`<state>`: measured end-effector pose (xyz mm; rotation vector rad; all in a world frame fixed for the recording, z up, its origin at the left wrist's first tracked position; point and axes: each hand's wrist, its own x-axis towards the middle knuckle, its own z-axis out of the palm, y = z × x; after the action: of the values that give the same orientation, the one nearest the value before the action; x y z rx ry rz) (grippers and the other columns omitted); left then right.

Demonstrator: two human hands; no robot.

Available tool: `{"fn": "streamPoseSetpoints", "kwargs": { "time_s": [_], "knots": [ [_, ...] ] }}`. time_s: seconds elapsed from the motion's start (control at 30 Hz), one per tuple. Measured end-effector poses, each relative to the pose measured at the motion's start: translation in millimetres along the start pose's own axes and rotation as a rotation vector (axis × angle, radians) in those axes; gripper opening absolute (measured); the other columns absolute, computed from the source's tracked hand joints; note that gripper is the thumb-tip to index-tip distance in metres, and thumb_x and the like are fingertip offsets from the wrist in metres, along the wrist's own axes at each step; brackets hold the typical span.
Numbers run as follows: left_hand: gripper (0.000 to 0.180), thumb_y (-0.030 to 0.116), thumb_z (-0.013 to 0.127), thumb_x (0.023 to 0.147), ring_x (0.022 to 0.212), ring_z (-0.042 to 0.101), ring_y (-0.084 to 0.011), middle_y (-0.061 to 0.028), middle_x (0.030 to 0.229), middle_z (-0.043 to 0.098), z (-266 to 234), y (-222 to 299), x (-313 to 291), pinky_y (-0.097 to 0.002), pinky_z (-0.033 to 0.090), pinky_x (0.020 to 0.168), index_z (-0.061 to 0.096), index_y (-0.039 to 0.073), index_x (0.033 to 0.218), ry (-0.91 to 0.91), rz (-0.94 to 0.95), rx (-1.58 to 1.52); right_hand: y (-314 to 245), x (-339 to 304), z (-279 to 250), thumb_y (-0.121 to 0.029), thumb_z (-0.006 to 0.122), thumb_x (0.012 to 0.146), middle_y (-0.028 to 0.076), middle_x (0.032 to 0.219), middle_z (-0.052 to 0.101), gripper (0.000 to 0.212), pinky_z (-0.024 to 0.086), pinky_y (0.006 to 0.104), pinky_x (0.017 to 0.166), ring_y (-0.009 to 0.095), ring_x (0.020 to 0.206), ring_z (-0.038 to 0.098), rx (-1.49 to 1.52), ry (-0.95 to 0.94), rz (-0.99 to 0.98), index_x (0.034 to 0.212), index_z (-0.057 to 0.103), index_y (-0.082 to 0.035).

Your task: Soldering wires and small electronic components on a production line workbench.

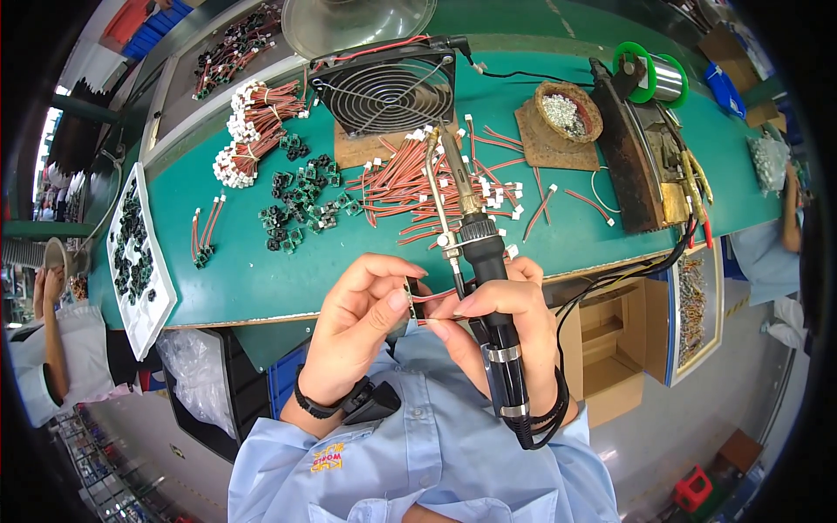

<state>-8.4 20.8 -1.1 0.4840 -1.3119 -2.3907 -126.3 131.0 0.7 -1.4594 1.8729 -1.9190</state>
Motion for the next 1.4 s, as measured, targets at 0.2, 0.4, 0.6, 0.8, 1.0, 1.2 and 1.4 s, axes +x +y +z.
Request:
{"fn": "streamPoseSetpoints", "kwargs": {
  "time_s": [0.2, 0.4, 0.6, 0.8, 1.0, 1.2, 1.4],
  "knots": [
    [0.024, 0.017, 0.052, 0.089, 0.085, 0.054, -0.015, -0.0089, 0.09, 0.056, 6.4, 8.1, -1.9, -0.027, 0.042, 0.077, 0.047, -0.002, 0.103, 0.1, -0.021, 0.201, -1.5, -6.5, 4.3, 0.002, 0.075, 0.061, 0.001, 0.074, 0.06, 0.037, 0.037, 0.0297, 0.064, 0.018, 0.06, 0.051, 0.058, 0.021, 0.106, 0.09, 0.054, -0.008],
    [0.022, 0.019, 0.05, 0.09, 0.087, 0.056, -0.0188, -0.013, 0.092, 0.058, 4.0, 4.7, -1.4, -0.0296, 0.042, 0.078, 0.046, -0.001, 0.098, 0.043, 0.002, 0.128, -3.5, -14.5, 0.7, -0.002, 0.074, 0.068, 0.007, 0.082, 0.06, 0.041, 0.041, 0.0322, 0.074, 0.02, 0.075, 0.058, 0.061, 0.001, 0.232, 0.098, 0.046, -0.006],
    [0.017, 0.018, 0.047, 0.091, 0.087, 0.057, -0.0205, -0.0161, 0.093, 0.06, 2.5, 7.2, 4.7, -0.0314, 0.042, 0.08, 0.045, 0.001, 0.092, 0.154, 0.022, 0.026, -0.8, -6.9, -25.3, -0.03, 0.073, 0.073, 0.007, 0.082, 0.057, 0.052, 0.036, 0.0399, 0.085, 0.023, 0.078, 0.056, -0.476, -0.118, -0.023, 0.106, 0.042, -0.005],
    [0.01, 0.011, 0.047, 0.091, 0.088, 0.056, -0.0133, -0.0118, 0.093, 0.062, -13.3, -0.1, 7.8, -0.026, 0.041, 0.079, 0.044, 0.002, 0.094, 0.225, 0.156, 0.137, -0.9, -34.0, -43.6, -0.046, 0.073, 0.064, 0.003, 0.073, 0.055, 0.057, 0.029, 0.0425, 0.086, 0.019, 0.067, 0.05, -0.342, -0.128, -0.096, 0.101, 0.051, -0.008],
    [0.008, 0.006, 0.05, 0.09, 0.086, 0.053, -0.0064, -0.008, 0.093, 0.062, -18.3, -7.4, 4.6, -0.0204, 0.039, 0.075, 0.044, 0.002, 0.094, 0.26, 0.179, 0.166, -3.2, -44.3, -37.3, -0.038, 0.075, 0.062, 0.002, 0.064, 0.053, 0.045, 0.029, 0.0421, 0.085, 0.017, 0.06, 0.048, -0.317, -0.166, -0.129, 0.094, 0.057, -0.011],
    [0.007, 0.004, 0.048, 0.09, 0.089, 0.054, -0.0119, -0.0103, 0.094, 0.06, -10.3, -3.6, 4.7, -0.0238, 0.039, 0.078, 0.042, 0.002, 0.093, 0.282, 0.195, 0.244, -3.3, -43.3, -34.7, -0.036, 0.074, 0.063, 0.002, 0.061, 0.052, 0.042, 0.03, 0.0419, 0.084, 0.017, 0.057, 0.048, -0.295, -0.153, -0.118, 0.091, 0.058, -0.011],
    [0.008, 0.003, 0.049, 0.089, 0.089, 0.053, -0.008, -0.01, 0.096, 0.061, -12.5, -5.6, 4.0, -0.0203, 0.038, 0.076, 0.042, 0.002, 0.093, 0.265, 0.206, 0.242, -1.6, -43.6, -35.7, -0.037, 0.073, 0.063, 0.003, 0.062, 0.053, 0.041, 0.03, 0.0417, 0.084, 0.017, 0.057, 0.048, -0.301, -0.156, -0.127, 0.091, 0.058, -0.01]
  ]
}}
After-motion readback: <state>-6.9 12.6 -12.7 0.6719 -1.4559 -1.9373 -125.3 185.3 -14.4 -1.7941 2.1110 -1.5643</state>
